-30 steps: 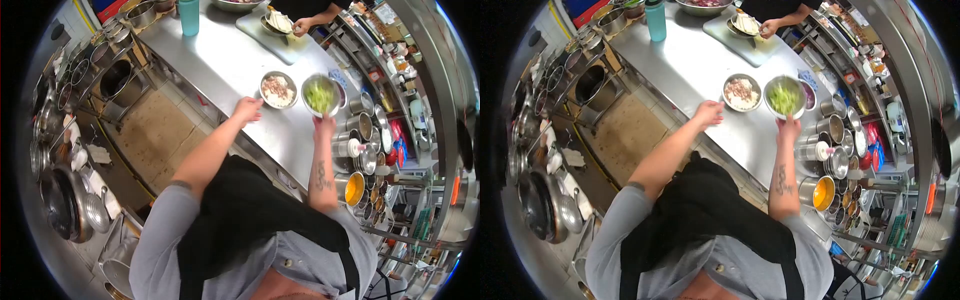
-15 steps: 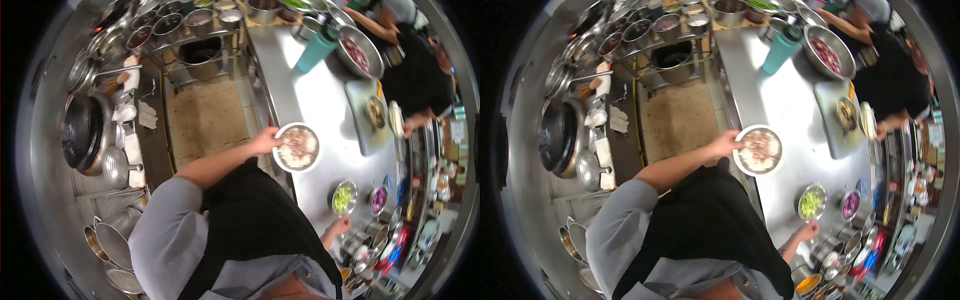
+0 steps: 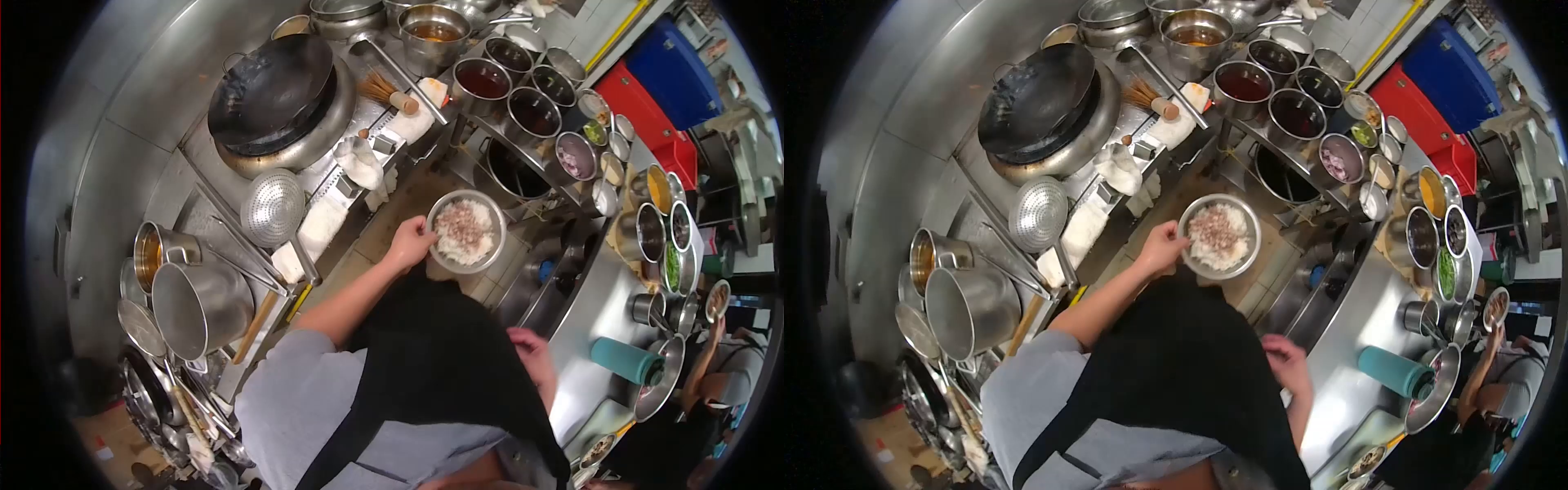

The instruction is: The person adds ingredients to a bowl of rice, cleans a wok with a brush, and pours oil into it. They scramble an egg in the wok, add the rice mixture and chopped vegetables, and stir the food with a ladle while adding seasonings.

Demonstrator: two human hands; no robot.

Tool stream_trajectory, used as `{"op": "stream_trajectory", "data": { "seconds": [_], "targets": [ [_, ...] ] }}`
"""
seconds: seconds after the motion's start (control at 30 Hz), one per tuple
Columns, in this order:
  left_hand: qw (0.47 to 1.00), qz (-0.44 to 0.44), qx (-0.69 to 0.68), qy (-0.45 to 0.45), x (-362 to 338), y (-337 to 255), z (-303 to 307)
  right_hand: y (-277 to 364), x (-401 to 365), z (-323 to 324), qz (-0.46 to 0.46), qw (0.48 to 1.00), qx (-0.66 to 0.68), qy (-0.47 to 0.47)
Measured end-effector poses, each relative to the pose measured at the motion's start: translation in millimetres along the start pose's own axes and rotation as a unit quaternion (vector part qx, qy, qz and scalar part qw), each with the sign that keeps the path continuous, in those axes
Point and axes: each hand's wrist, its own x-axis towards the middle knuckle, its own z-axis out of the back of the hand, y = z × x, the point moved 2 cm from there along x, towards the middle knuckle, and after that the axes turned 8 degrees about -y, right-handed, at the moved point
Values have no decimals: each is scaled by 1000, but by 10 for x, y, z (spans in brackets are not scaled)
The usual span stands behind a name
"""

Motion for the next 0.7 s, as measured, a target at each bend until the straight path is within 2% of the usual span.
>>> {"op": "stream_trajectory", "data": {
  "seconds": [0.03,0.1,0.13,0.17,0.2,0.23,0.27,0.3,0.33,0.37,0.43,0.5,0.57,0.67,0.7],
  "targets": [
    [1000,-3,4,4,150,-189,2,394,223,59,-44,999,10,19],
    [999,-28,18,11,418,-522,-93,638,852,369,-32,999,29,-30],
    [1000,-16,10,20,563,-583,-141,540,1233,595,3,994,-33,-108],
    [1000,-2,1,24,637,-737,-217,674,1520,736,108,976,-88,-166],
    [994,-49,96,19,821,-691,-245,759,1822,900,152,963,-84,-206],
    [996,-8,84,28,856,-913,-335,1113,1986,967,107,963,-69,-236],
    [995,-45,67,58,1022,-858,-392,1208,2214,1143,82,963,-18,-255],
    [998,40,11,48,1006,-1161,-565,1250,2491,1328,131,935,-56,-325],
    [997,36,17,66,1155,-1221,-669,1282,2750,1605,144,899,-173,-376],
    [997,50,6,66,1246,-1316,-820,1361,2956,1789,156,865,-194,-436],
    [994,45,-31,95,1470,-1381,-1076,1296,3515,2210,218,841,-117,-481],
    [993,23,-25,110,1592,-1560,-1314,1404,3880,2443,136,851,-199,-467],
    [992,52,-20,114,1767,-1683,-1637,1243,4435,2584,63,861,-237,-446],
    [989,83,-26,123,1919,-1894,-2175,1209,4766,2644,52,896,-326,-297],
    [988,85,-11,131,1975,-1956,-2280,1251,4737,2685,50,900,-321,-289]
  ]
}}
